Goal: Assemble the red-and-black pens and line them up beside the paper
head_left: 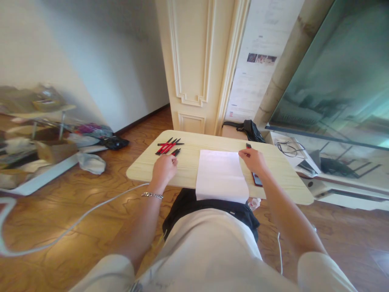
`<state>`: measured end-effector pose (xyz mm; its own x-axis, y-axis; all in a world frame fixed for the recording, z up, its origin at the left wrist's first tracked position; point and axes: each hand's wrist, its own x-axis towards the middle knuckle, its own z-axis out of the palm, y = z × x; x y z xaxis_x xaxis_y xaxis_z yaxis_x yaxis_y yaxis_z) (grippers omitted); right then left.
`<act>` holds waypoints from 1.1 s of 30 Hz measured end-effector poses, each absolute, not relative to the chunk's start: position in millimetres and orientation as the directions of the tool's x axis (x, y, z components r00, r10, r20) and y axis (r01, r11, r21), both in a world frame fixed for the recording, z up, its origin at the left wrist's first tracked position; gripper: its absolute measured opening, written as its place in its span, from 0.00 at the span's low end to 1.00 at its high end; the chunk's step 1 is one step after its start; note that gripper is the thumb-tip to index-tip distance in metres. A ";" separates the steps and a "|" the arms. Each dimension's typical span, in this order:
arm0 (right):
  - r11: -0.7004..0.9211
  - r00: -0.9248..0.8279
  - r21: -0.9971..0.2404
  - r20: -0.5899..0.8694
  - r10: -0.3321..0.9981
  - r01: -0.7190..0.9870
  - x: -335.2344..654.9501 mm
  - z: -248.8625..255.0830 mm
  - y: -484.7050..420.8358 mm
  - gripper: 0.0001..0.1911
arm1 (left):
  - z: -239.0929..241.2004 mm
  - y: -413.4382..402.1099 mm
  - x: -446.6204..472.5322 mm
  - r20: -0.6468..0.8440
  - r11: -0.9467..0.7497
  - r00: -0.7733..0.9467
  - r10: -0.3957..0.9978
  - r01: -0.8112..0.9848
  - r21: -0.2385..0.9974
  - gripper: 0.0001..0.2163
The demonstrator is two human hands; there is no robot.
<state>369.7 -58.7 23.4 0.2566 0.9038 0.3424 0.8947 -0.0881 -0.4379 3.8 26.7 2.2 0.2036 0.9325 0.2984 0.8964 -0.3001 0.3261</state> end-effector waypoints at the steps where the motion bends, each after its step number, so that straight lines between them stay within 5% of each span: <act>1: -0.024 0.180 -0.422 0.333 0.926 0.906 355.0 17.7 -67.1 0.16 | 1.8 31.1 -3.0 0.286 -0.265 0.183 0.941 0.922 0.283 0.13; 4: 0.132 -0.019 -0.349 0.310 0.951 0.928 321.0 -3.7 -86.0 0.18 | -2.7 39.3 -14.5 0.243 -0.203 0.152 0.958 0.959 0.199 0.14; 11: -0.005 0.053 -0.281 0.164 0.985 0.960 300.6 -27.4 -91.6 0.20 | -7.7 43.1 -14.4 0.171 -0.135 0.101 0.980 0.971 0.197 0.15; 19: -0.044 0.103 -0.352 0.150 0.983 0.935 301.2 -26.5 -87.9 0.22 | -3.4 48.2 -13.3 0.079 -0.096 0.085 0.993 0.985 0.142 0.14; 28: -0.042 0.161 -0.392 0.273 0.948 0.919 304.7 -21.7 -98.3 0.17 | 12.2 1.3 45.3 0.231 -0.409 0.338 0.912 0.728 0.551 0.13; 33: -0.082 0.175 -0.386 0.211 0.962 0.919 307.3 -32.5 -105.5 0.14 | -2.3 -32.8 106.3 0.223 -0.476 0.431 0.874 0.672 0.567 0.11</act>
<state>307.3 -105.5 -32.5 0.1748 0.9617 0.2110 0.9188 -0.0823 -0.3862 106.3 -32.8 -2.3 0.4308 0.8744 0.2233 0.6722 -0.4760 0.5671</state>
